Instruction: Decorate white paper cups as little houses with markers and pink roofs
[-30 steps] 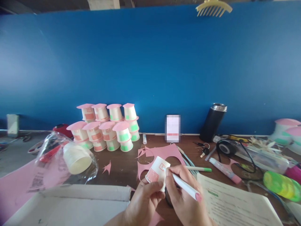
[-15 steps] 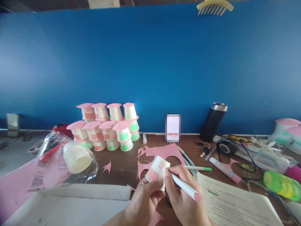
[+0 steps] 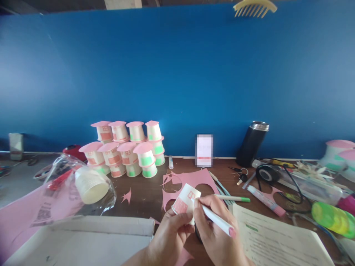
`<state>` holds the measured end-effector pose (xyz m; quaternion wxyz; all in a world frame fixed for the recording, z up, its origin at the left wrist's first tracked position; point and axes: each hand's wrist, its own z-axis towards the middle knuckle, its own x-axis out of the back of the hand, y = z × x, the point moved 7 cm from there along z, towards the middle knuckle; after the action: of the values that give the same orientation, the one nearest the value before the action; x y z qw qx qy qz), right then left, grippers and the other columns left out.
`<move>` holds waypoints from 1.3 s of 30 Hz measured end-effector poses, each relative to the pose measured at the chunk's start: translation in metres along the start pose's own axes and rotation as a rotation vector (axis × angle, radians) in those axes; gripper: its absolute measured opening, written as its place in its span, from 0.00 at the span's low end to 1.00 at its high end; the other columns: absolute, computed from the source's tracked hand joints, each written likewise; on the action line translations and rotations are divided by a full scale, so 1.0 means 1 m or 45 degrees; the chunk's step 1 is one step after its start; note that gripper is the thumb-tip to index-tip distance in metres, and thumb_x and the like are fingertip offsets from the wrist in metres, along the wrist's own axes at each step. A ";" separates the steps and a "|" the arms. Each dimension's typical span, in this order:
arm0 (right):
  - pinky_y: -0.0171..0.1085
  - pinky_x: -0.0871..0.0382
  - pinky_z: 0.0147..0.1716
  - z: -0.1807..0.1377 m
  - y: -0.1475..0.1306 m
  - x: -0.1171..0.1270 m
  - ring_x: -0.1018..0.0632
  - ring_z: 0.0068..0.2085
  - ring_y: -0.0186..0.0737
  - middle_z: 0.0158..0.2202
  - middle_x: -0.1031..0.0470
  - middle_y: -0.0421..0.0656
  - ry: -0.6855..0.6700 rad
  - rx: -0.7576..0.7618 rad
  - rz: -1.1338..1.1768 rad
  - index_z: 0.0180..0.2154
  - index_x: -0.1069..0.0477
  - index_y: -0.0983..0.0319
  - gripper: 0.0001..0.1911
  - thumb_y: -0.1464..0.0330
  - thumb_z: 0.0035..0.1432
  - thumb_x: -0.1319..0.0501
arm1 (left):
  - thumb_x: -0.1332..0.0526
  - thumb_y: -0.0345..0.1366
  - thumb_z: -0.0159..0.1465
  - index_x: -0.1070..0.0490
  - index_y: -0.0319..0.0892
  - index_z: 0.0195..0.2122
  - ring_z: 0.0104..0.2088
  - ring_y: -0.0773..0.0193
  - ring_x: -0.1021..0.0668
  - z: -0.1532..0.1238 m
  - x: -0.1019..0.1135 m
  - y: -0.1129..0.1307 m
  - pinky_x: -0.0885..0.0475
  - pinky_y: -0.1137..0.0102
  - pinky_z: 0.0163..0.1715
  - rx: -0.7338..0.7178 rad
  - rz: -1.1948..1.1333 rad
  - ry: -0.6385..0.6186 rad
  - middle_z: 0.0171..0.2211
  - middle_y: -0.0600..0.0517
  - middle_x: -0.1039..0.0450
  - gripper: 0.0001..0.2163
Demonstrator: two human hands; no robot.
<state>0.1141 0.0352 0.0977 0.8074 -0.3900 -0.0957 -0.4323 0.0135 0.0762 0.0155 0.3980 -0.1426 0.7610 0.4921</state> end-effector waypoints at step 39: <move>0.32 0.33 0.22 0.006 0.002 0.016 0.27 0.21 0.33 0.23 0.28 0.36 0.100 -0.019 -0.078 0.33 0.30 0.58 0.07 0.63 0.61 0.41 | 0.31 0.29 0.46 0.23 0.34 0.34 0.27 0.69 0.32 0.002 0.006 -0.006 0.38 0.74 0.26 0.038 -0.023 0.057 0.31 0.48 0.27 0.13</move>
<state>0.1269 0.0298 0.1083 0.7940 -0.3755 -0.0725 -0.4726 0.0144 0.0765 0.0070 0.3873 -0.1544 0.7757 0.4738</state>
